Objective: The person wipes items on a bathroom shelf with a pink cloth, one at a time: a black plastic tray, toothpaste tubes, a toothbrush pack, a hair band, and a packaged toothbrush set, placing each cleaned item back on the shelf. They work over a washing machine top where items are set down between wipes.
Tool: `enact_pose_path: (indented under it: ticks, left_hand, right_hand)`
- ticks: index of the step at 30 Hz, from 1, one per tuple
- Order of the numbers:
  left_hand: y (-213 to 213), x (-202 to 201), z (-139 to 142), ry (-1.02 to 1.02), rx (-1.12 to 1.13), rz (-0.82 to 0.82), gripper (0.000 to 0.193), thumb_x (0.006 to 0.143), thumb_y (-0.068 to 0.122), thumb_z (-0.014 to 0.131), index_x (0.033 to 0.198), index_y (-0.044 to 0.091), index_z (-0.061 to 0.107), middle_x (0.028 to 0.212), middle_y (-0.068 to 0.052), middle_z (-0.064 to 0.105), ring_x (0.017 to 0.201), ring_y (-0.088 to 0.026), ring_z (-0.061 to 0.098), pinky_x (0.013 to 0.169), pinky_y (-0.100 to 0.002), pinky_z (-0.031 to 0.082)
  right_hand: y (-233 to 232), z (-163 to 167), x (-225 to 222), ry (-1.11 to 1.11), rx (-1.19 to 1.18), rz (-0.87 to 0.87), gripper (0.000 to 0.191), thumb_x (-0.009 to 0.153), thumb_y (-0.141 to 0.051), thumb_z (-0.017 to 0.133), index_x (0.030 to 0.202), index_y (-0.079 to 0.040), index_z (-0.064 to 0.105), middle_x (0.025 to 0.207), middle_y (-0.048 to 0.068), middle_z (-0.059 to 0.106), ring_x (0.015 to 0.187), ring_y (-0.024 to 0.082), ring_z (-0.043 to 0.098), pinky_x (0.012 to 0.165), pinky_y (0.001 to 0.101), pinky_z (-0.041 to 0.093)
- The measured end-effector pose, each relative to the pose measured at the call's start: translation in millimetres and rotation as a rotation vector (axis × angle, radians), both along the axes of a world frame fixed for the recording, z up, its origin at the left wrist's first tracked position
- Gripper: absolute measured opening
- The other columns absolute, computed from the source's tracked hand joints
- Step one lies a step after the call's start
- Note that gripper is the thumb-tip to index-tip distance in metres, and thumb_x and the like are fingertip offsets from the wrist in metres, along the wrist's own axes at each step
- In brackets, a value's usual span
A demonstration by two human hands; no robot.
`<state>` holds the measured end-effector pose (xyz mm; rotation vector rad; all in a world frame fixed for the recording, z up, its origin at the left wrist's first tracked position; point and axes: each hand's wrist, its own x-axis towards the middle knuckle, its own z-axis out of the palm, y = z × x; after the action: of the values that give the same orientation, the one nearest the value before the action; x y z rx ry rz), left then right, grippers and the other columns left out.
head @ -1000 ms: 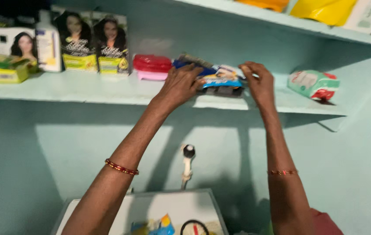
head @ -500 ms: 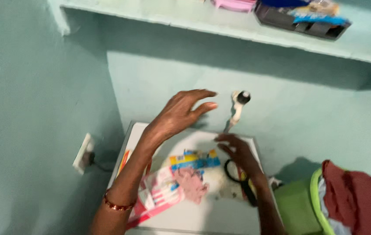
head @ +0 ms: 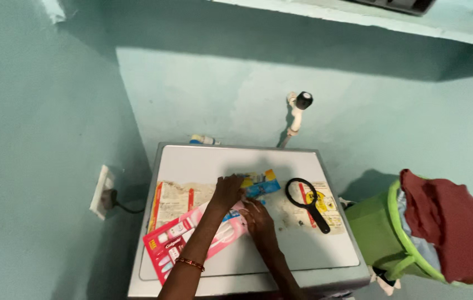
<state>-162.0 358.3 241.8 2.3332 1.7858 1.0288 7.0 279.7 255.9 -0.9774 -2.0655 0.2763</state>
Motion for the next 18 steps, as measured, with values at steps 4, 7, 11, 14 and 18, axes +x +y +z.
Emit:
enact_pose_path:
  ticks: [4, 7, 11, 14, 18]
  left_hand:
    - [6, 18, 3, 0.143, -0.121, 0.026, 0.046, 0.067, 0.025, 0.085, 0.106, 0.012, 0.065, 0.095, -0.012, 0.068, 0.096, -0.033, 0.064, 0.084, -0.051, 0.043]
    - [4, 28, 12, 0.140, 0.030, 0.053, 0.065, 0.050, 0.026, 0.090, 0.105, 0.006, 0.062, 0.102, -0.016, 0.065, 0.096, -0.035, 0.064, 0.077, -0.051, 0.043]
    - [6, 33, 14, -0.076, 0.177, 0.001, 0.068, 0.045, 0.024, 0.087, 0.106, 0.007, 0.063, 0.105, -0.017, 0.064, 0.092, -0.038, 0.063, 0.072, -0.047, 0.047]
    - [13, 35, 15, -0.260, -0.016, -0.013, 0.043, 0.064, 0.014, 0.083, 0.101, 0.010, 0.062, 0.095, -0.010, 0.063, 0.089, -0.033, 0.063, 0.073, -0.044, 0.050]
    - [22, 28, 43, -0.492, -0.239, -0.046, 0.026, 0.081, 0.010, 0.079, 0.086, 0.007, 0.054, 0.079, -0.009, 0.055, 0.074, -0.023, 0.054, 0.062, -0.037, 0.045]
  right_hand:
    - [7, 12, 45, -0.122, -0.032, -0.229, 0.029, 0.092, -0.019, 0.070, 0.118, -0.007, 0.067, 0.131, 0.018, 0.065, 0.114, 0.039, 0.064, 0.097, 0.0473, 0.054]
    - [-8, 10, 67, -0.303, -0.073, -0.349, 0.064, 0.074, -0.030, 0.080, 0.128, -0.003, 0.060, 0.140, 0.024, 0.053, 0.120, 0.047, 0.054, 0.094, 0.0574, 0.046]
    - [-23, 2, 81, -0.339, -0.233, -0.349, 0.068, 0.084, -0.030, 0.076, 0.142, -0.008, 0.050, 0.149, 0.021, 0.042, 0.122, 0.045, 0.048, 0.098, 0.0542, 0.043]
    - [-16, 7, 88, -0.120, -0.147, -0.276, 0.049, 0.089, -0.027, 0.072, 0.130, -0.005, 0.056, 0.142, 0.021, 0.053, 0.126, 0.043, 0.053, 0.104, 0.0499, 0.045]
    - [5, 54, 95, -0.010, -0.054, -0.142, 0.039, 0.094, -0.020, 0.067, 0.130, -0.005, 0.063, 0.129, 0.020, 0.065, 0.123, 0.039, 0.059, 0.102, 0.0457, 0.048]
